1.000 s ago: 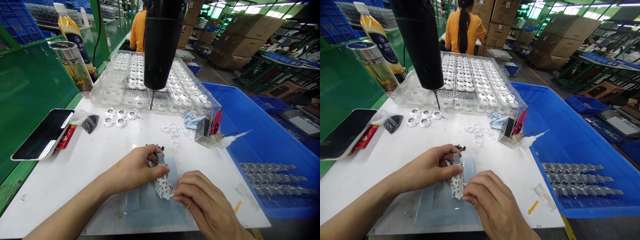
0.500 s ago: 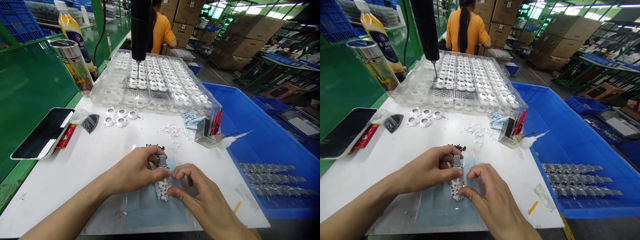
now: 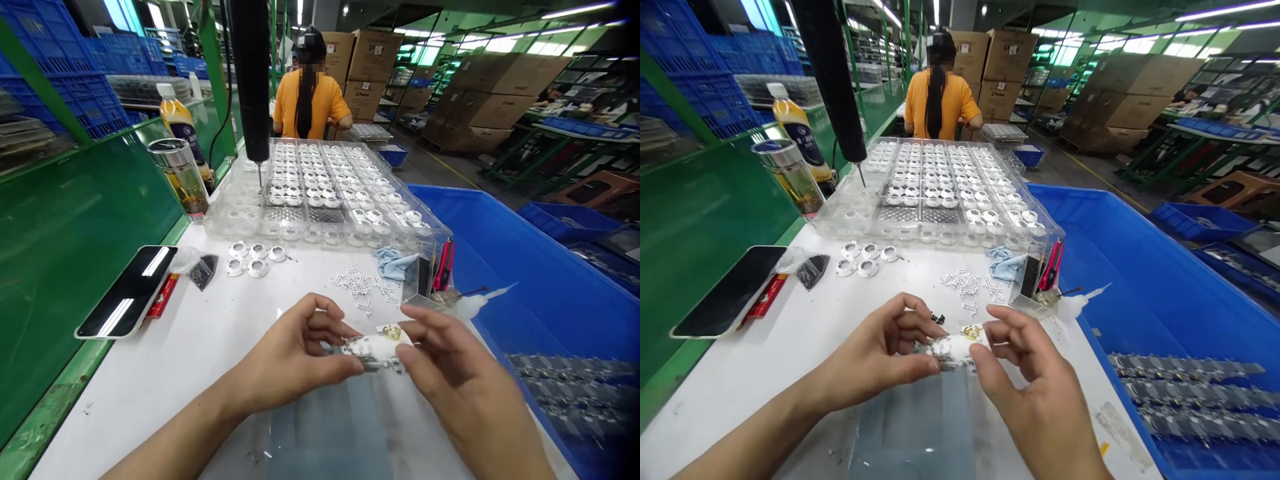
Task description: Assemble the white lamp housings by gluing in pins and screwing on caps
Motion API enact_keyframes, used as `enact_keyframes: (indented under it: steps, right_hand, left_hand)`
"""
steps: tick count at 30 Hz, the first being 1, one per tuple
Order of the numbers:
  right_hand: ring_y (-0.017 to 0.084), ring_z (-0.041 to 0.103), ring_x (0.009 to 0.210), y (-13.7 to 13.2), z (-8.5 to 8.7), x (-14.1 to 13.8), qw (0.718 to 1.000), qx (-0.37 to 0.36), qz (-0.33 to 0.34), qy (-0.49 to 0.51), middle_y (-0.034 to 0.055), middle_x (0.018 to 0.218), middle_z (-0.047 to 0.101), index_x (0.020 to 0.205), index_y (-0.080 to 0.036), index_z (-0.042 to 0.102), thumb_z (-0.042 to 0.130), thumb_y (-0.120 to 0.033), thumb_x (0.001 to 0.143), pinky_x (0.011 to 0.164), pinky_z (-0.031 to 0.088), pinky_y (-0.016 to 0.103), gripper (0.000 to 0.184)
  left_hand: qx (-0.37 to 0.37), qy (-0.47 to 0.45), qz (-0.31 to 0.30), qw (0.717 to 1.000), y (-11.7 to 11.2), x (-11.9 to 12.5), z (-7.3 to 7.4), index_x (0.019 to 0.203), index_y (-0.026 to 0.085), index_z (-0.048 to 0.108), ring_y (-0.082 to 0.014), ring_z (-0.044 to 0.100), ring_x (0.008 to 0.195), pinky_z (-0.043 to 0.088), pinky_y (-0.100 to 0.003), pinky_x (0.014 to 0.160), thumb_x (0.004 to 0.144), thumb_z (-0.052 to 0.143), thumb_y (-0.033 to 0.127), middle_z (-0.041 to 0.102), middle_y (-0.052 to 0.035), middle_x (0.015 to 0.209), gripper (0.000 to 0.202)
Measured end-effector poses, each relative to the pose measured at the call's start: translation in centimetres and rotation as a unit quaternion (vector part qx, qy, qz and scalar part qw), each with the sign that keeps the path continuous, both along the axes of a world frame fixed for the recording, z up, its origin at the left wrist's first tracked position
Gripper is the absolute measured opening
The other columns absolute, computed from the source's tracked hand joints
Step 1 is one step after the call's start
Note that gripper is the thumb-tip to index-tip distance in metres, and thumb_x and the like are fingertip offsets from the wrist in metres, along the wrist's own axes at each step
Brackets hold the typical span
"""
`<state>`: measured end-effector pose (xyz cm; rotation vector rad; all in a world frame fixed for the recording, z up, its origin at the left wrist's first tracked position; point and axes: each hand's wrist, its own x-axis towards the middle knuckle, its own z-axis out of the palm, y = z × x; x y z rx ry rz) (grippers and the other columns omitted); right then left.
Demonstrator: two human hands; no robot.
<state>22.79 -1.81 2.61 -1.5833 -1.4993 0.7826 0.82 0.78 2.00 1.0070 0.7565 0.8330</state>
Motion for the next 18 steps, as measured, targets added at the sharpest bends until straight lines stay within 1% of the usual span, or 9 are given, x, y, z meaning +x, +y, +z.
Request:
enact_keyframes:
  steps: [2, 3, 6, 8, 10, 12, 14, 16, 18]
  right_hand:
    - [0.019, 0.072, 0.087, 1.5, 0.0, 0.3, 0.998, 0.013, 0.035, -0.049, 0.0025, 0.098, 0.074, 0.122, -0.030, 0.062, 0.073, -0.057, 0.082, 0.072, 0.060, 0.024, 0.050]
    - [0.020, 0.072, 0.089, 2.3, 0.0, 0.3, 0.996, 0.006, 0.058, -0.070, 0.0025, 0.099, 0.073, 0.122, -0.030, 0.062, 0.073, -0.058, 0.082, 0.075, 0.060, 0.026, 0.050]
    - [0.021, 0.071, 0.095, 4.7, 0.1, -0.1, 0.983, -0.055, 0.153, -0.085, 0.0034, 0.104, 0.074, 0.118, -0.029, 0.062, 0.073, -0.058, 0.083, 0.081, 0.059, 0.031, 0.048]
    - [0.022, 0.072, 0.097, 6.6, 0.3, -0.9, 0.975, -0.062, 0.206, -0.047, 0.0057, 0.108, 0.074, 0.109, -0.025, 0.064, 0.059, -0.060, 0.093, 0.081, 0.060, 0.031, 0.039]
    - [0.020, 0.072, 0.090, 8.4, 0.5, -2.4, 0.977, 0.002, 0.210, -0.032, 0.0072, 0.101, 0.075, 0.097, -0.022, 0.065, 0.042, -0.055, 0.103, 0.076, 0.060, 0.031, 0.041]
    - [0.019, 0.071, 0.080, 9.9, 0.4, -4.7, 0.974, 0.078, 0.203, -0.065, 0.0063, 0.090, 0.075, 0.091, -0.021, 0.066, 0.038, -0.047, 0.106, 0.070, 0.060, 0.031, 0.041]
    - [0.019, 0.071, 0.081, 11.1, -0.1, -8.0, 0.957, 0.115, 0.243, -0.108, 0.0050, 0.093, 0.075, 0.101, -0.021, 0.069, 0.047, -0.039, 0.104, 0.073, 0.059, 0.032, 0.028]
    - [0.021, 0.069, 0.102, 12.0, -0.9, -11.7, 0.927, 0.151, 0.312, -0.145, 0.0059, 0.115, 0.073, 0.123, -0.023, 0.066, 0.053, -0.029, 0.101, 0.092, 0.057, 0.037, 0.026]
    - [0.025, 0.060, 0.121, 12.9, -1.6, -15.2, 0.890, 0.195, 0.367, -0.187, 0.0085, 0.126, 0.069, 0.126, -0.021, 0.066, 0.059, -0.023, 0.097, 0.107, 0.049, 0.043, 0.029]
  left_hand:
    - [-0.004, 0.042, -0.021, 0.999, 0.1, -0.2, -0.3, 0.125, 0.026, 0.055, -0.0149, 0.061, 0.094, 0.050, -0.029, 0.080, 0.076, 0.088, 0.020, 0.065, -0.0030, 0.117, 0.059]
    - [-0.005, 0.063, -0.034, 0.997, 0.3, -0.4, -0.3, 0.127, 0.026, 0.057, -0.0137, 0.060, 0.089, 0.049, -0.028, 0.077, 0.077, 0.087, 0.021, 0.063, -0.0020, 0.112, 0.059]
    - [-0.011, 0.114, -0.072, 0.991, 0.9, -1.2, -0.2, 0.112, 0.020, 0.067, -0.0130, 0.058, 0.076, 0.046, -0.026, 0.066, 0.077, 0.085, 0.028, 0.061, 0.0005, 0.089, 0.040]
    - [-0.017, 0.120, -0.109, 0.987, 1.4, -1.8, 0.1, 0.099, 0.018, 0.070, -0.0145, 0.060, 0.073, 0.046, -0.025, 0.062, 0.070, 0.089, 0.031, 0.062, 0.0004, 0.082, 0.037]
    - [-0.035, 0.094, -0.155, 0.983, 1.7, -2.2, 0.1, 0.095, 0.019, 0.069, -0.0155, 0.062, 0.073, 0.049, -0.024, 0.060, 0.058, 0.096, 0.028, 0.065, -0.0003, 0.087, 0.047]
    - [-0.049, 0.061, -0.226, 0.971, 1.9, -2.2, -0.3, 0.095, 0.020, 0.068, -0.0154, 0.064, 0.073, 0.051, -0.021, 0.059, 0.045, 0.099, 0.018, 0.066, 0.0006, 0.090, 0.059]
    - [-0.049, 0.048, -0.300, 0.951, 2.1, -1.9, -1.2, 0.100, 0.022, 0.066, -0.0159, 0.066, 0.075, 0.054, -0.021, 0.060, 0.035, 0.099, 0.007, 0.065, 0.0017, 0.094, 0.074]
    - [-0.043, 0.032, -0.352, 0.934, 2.2, -1.6, -2.3, 0.106, 0.023, 0.065, -0.0149, 0.067, 0.076, 0.057, -0.022, 0.063, 0.033, 0.096, -0.002, 0.065, 0.0022, 0.098, 0.083]
    - [-0.050, 0.005, -0.372, 0.927, 2.3, -1.5, -3.4, 0.108, 0.022, 0.064, -0.0116, 0.066, 0.072, 0.058, -0.020, 0.063, 0.033, 0.094, -0.006, 0.064, 0.0032, 0.099, 0.085]
